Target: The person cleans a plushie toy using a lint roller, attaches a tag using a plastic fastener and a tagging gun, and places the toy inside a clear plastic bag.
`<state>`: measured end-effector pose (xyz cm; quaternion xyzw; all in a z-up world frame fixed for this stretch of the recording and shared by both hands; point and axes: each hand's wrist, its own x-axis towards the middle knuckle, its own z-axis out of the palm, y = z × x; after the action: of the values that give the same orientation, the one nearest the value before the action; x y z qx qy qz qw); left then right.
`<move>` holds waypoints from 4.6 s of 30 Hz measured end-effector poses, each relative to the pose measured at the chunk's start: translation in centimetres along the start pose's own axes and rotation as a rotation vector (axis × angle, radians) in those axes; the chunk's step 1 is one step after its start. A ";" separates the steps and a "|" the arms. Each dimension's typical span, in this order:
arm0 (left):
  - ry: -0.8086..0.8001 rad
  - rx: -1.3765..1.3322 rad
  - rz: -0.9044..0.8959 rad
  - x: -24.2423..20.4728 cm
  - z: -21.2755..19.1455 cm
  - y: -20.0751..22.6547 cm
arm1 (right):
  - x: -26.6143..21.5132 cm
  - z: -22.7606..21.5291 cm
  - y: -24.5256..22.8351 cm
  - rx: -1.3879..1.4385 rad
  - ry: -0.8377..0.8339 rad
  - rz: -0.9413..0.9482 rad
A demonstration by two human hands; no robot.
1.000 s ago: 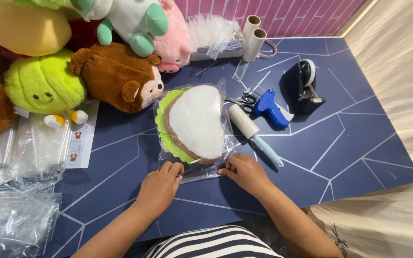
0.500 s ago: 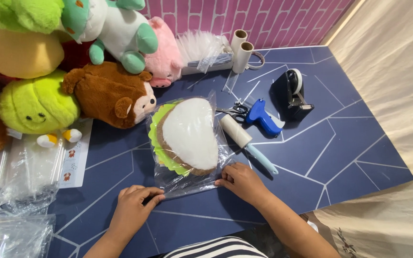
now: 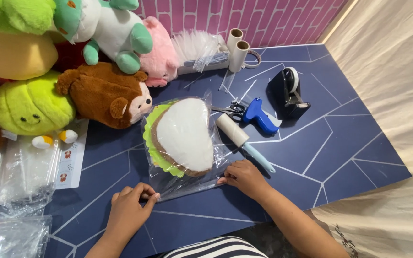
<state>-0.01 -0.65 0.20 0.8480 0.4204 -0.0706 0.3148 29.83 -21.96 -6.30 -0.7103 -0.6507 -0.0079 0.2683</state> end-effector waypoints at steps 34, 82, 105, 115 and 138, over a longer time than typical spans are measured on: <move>0.348 1.066 0.925 1.1 10.8 2.3 | 1.3 0.1 0.8 -0.239 -0.256 0.118; 0.380 0.580 0.847 1.3 10.7 3.2 | 2.6 -18.8 18.6 0.881 0.532 1.139; 0.440 0.575 0.868 1.2 10.8 3.1 | -3.8 -15.1 23.8 -0.157 0.186 0.919; 0.461 0.576 0.871 1.4 11.1 2.9 | 0.8 -13.1 -0.7 0.195 0.245 0.514; 0.486 0.568 0.891 1.1 10.4 3.3 | 2.2 -3.3 -7.3 0.427 -0.024 0.185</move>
<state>4.69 -7.58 -6.86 0.9862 0.0476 0.1555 -0.0311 24.48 -21.16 -0.03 -0.6942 -0.5729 0.1630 0.4042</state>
